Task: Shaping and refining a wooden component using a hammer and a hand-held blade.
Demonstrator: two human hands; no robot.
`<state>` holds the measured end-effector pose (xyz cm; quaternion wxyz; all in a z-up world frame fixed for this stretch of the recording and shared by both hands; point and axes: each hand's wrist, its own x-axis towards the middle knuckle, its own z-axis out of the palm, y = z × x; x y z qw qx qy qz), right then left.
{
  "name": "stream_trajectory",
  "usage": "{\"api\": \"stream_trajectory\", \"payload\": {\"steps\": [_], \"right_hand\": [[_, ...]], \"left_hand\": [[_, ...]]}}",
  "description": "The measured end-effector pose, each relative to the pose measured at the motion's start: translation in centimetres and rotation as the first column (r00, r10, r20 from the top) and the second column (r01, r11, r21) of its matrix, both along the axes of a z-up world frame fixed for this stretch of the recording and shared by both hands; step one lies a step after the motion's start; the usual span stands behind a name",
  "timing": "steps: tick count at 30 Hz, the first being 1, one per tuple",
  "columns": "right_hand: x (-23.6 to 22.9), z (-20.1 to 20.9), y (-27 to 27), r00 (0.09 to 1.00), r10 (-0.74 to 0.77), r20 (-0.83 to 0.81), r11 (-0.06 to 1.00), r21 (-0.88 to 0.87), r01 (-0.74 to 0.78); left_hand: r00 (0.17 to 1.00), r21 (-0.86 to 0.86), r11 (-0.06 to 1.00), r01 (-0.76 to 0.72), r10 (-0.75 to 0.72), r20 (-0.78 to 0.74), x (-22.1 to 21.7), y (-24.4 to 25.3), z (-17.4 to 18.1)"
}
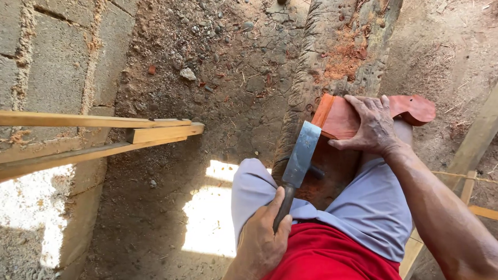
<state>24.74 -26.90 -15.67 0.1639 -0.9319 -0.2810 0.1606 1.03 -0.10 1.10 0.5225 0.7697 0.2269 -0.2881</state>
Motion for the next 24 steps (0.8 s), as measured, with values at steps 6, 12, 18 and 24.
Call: {"api": "stream_trajectory", "payload": {"steps": [6,12,18,24], "right_hand": [[0.1,0.1,0.1,1.0,0.014,0.005,1.0,0.012,-0.014],[-0.1,0.7,0.4,1.0,0.008,0.017,1.0,0.026,-0.009],[0.1,-0.1,0.2,0.999,0.008,0.05,1.0,0.025,-0.009],[0.4,0.3,0.2,1.0,0.023,0.014,1.0,0.016,-0.023]], "left_hand": [[0.998,0.031,0.999,0.012,-0.013,0.054,0.2,0.1,-0.3],[0.994,0.043,0.999,0.016,-0.02,0.112,0.1,0.1,-1.1],[0.986,0.046,0.999,-0.011,0.003,0.165,0.8,0.2,-2.4],[0.997,0.058,0.998,0.003,-0.007,0.075,0.8,0.7,-1.4]]}}
